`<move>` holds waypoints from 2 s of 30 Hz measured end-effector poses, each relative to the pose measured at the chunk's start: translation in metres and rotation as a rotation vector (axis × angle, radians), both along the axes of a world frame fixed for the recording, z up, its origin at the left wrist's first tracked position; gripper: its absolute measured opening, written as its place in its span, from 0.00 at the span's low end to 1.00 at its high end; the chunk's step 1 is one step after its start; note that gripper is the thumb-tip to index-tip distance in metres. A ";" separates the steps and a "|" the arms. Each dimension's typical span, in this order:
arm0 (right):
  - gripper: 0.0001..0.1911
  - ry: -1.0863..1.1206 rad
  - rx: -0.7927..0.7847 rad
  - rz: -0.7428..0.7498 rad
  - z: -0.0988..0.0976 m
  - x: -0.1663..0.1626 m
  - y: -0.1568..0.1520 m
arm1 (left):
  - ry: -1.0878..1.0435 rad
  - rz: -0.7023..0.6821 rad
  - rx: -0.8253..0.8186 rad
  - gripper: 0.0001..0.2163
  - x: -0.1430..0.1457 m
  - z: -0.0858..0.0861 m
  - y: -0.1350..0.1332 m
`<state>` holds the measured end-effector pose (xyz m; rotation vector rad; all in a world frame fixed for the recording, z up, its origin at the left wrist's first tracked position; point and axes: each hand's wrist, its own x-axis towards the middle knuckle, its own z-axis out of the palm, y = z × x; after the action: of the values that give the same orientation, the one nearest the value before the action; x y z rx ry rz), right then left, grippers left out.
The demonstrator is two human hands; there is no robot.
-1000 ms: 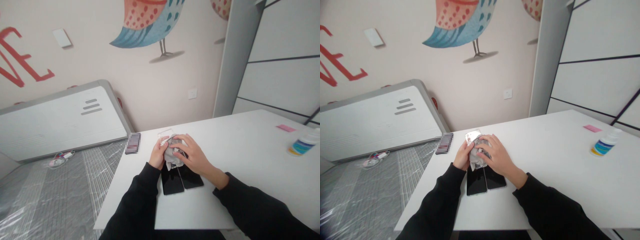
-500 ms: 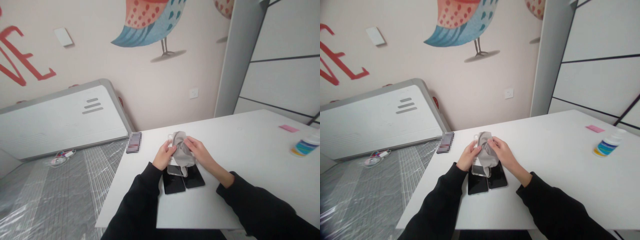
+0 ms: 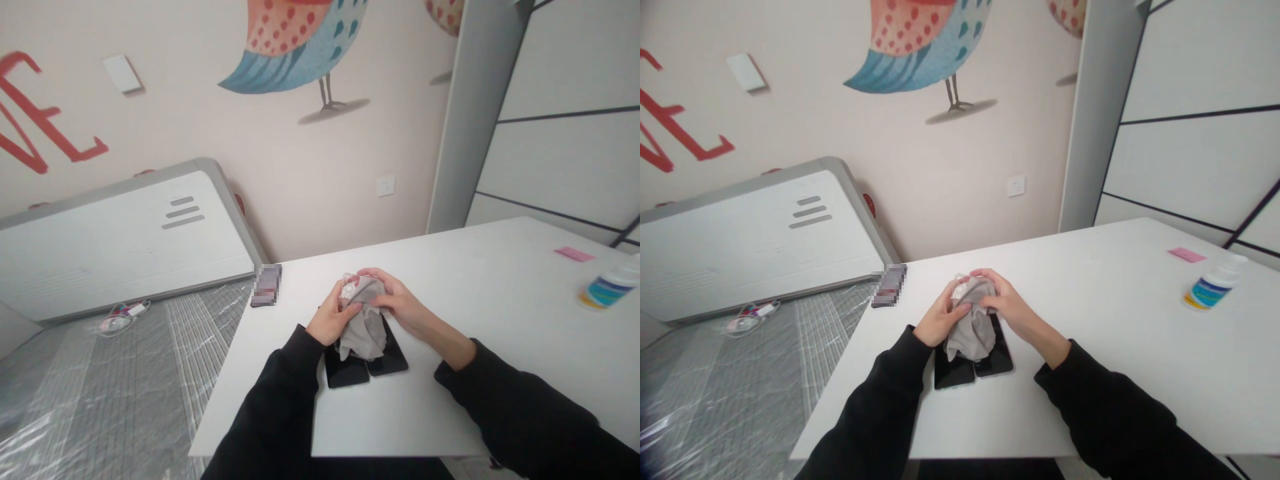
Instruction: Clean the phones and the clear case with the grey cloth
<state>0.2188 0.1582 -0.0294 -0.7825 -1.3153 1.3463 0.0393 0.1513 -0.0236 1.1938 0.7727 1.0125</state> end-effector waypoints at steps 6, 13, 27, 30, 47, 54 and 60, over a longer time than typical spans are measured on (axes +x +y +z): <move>0.28 -0.042 0.121 -0.135 -0.008 0.000 0.007 | -0.109 0.112 -0.032 0.28 -0.001 -0.005 0.006; 0.09 -0.256 0.605 -0.518 0.008 0.006 -0.011 | -0.176 0.219 -0.088 0.24 -0.003 -0.012 0.010; 0.37 -0.955 0.778 -0.551 -0.009 -0.019 -0.009 | -0.140 -0.021 -0.007 0.34 0.007 -0.001 -0.005; 0.40 -0.957 0.775 -0.558 -0.011 -0.027 -0.016 | -0.160 -0.055 0.006 0.29 0.014 0.003 -0.010; 0.35 -0.529 0.661 -0.307 0.008 -0.061 -0.060 | -0.523 0.246 -0.194 0.27 0.041 0.030 -0.052; 0.32 -0.459 0.420 -0.309 0.002 -0.051 -0.057 | -0.458 0.223 -0.329 0.40 0.058 0.020 -0.078; 0.38 -0.550 0.676 -0.162 -0.019 -0.051 -0.091 | -0.497 0.365 -0.268 0.33 0.047 0.036 -0.070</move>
<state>0.1674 0.0669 -0.0482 -0.7727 -1.9394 0.4892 0.0863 0.0817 0.0124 0.5414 0.7094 1.3877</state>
